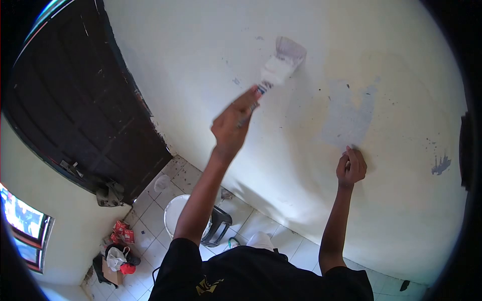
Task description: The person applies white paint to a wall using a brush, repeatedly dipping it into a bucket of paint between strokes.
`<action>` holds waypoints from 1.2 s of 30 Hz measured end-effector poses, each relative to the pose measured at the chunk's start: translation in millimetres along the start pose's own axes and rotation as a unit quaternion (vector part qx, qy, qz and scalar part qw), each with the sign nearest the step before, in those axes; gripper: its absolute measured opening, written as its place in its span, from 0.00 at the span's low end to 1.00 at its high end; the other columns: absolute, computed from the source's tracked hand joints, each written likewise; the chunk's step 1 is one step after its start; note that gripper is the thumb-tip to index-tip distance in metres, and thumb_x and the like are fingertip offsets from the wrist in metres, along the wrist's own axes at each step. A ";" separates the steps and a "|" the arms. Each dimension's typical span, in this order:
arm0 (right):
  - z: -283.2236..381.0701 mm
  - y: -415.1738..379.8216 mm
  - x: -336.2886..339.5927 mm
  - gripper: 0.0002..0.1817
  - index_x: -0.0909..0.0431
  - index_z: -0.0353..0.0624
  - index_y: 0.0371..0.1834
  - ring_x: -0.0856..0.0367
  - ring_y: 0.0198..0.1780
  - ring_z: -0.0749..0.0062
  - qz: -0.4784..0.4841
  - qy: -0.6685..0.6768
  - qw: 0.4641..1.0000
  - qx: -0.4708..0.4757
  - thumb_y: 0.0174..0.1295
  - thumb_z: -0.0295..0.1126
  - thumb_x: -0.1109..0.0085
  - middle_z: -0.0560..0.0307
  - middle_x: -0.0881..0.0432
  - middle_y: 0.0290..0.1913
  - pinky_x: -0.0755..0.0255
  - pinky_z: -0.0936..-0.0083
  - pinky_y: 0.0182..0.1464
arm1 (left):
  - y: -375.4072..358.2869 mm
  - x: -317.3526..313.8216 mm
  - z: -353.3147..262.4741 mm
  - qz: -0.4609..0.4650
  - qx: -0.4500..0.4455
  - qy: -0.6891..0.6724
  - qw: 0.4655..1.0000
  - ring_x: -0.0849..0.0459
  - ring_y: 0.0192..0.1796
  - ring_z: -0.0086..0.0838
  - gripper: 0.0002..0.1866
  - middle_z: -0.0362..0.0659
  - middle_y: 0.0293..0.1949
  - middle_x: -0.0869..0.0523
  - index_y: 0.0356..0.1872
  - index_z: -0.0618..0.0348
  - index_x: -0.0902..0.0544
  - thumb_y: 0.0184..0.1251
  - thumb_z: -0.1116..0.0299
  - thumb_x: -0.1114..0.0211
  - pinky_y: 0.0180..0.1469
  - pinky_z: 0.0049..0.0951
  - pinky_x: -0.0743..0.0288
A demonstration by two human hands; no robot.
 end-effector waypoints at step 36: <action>1.9 2.8 -1.4 0.15 0.20 0.38 0.42 0.25 0.21 0.65 -0.004 -0.004 1.000 0.013 0.51 0.14 0.44 0.56 0.22 0.23 0.30 0.73 0.23 | -62.7 14.5 45.2 0.319 0.217 0.015 0.922 0.14 0.42 0.46 0.07 0.49 0.41 0.13 0.35 0.64 0.28 0.61 0.81 0.37 0.38 0.38 0.20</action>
Point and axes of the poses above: each hand's wrist, its own y-axis towards the middle knuckle, its own x-axis out of the back of the hand, z = x × y, the point moved 5 cm from there along y, towards the middle knuckle
